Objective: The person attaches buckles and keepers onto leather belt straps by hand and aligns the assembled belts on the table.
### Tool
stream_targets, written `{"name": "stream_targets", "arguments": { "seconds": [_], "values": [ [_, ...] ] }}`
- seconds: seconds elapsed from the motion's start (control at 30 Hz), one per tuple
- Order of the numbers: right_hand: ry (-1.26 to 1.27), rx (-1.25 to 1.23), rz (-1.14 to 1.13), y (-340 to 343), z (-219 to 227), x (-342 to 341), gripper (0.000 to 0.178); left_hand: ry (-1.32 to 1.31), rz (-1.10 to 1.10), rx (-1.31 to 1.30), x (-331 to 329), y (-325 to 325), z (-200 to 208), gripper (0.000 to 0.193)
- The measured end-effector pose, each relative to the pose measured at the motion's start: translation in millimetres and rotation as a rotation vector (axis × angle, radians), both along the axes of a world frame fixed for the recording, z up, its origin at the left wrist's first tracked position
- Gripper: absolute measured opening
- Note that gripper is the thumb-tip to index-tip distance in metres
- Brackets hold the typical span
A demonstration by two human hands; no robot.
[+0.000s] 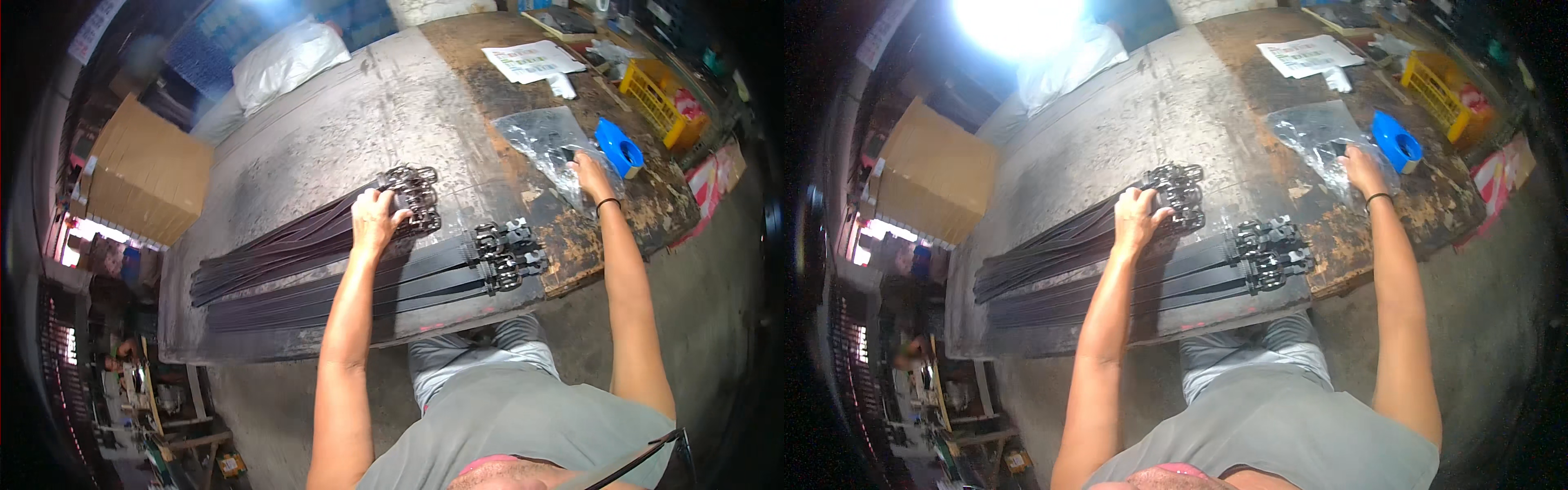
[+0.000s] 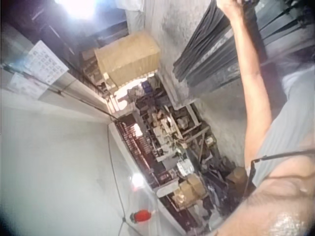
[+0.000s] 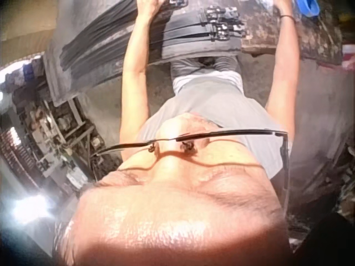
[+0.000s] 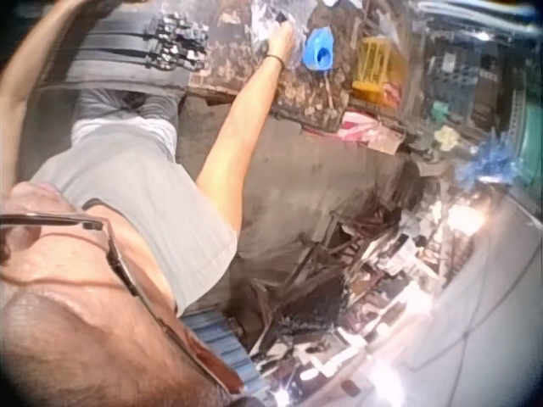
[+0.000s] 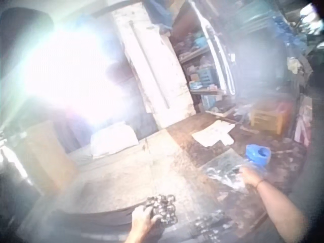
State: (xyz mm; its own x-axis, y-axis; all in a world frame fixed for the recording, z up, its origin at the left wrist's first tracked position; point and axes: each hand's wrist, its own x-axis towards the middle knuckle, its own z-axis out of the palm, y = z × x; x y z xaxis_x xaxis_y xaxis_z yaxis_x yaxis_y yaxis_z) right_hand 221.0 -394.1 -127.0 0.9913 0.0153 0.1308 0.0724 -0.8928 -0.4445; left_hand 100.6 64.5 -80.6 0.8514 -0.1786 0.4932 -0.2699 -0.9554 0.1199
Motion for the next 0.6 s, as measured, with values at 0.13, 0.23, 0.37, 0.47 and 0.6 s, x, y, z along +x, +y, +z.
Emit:
{"name": "stream_targets", "arguments": {
  "seconds": [0.13, 0.23, 0.37, 0.47, 0.6],
  "values": [
    [-0.128, 0.003, -0.012, -10, 15, -43, 0.015, 0.052, -0.093, -0.083, -11, -7, 24, 0.049],
    [-0.169, -0.067, -0.122, -3, 27, -72, 0.011, 0.181, 0.059, -0.076, -40, -23, 55, 0.046],
    [-0.228, -0.001, -0.175, -12, 38, -102, 0.015, 0.170, 0.037, -0.102, -68, -41, 77, 0.033],
    [-0.354, 0.327, -0.156, 2, 53, -127, 0.019, 0.266, -0.092, -0.540, -87, -49, 80, 0.022],
    [-0.381, 0.639, 0.086, 70, 68, -165, 0.015, 0.557, -0.219, -0.899, -111, -78, 99, 0.016]
  ]
}}
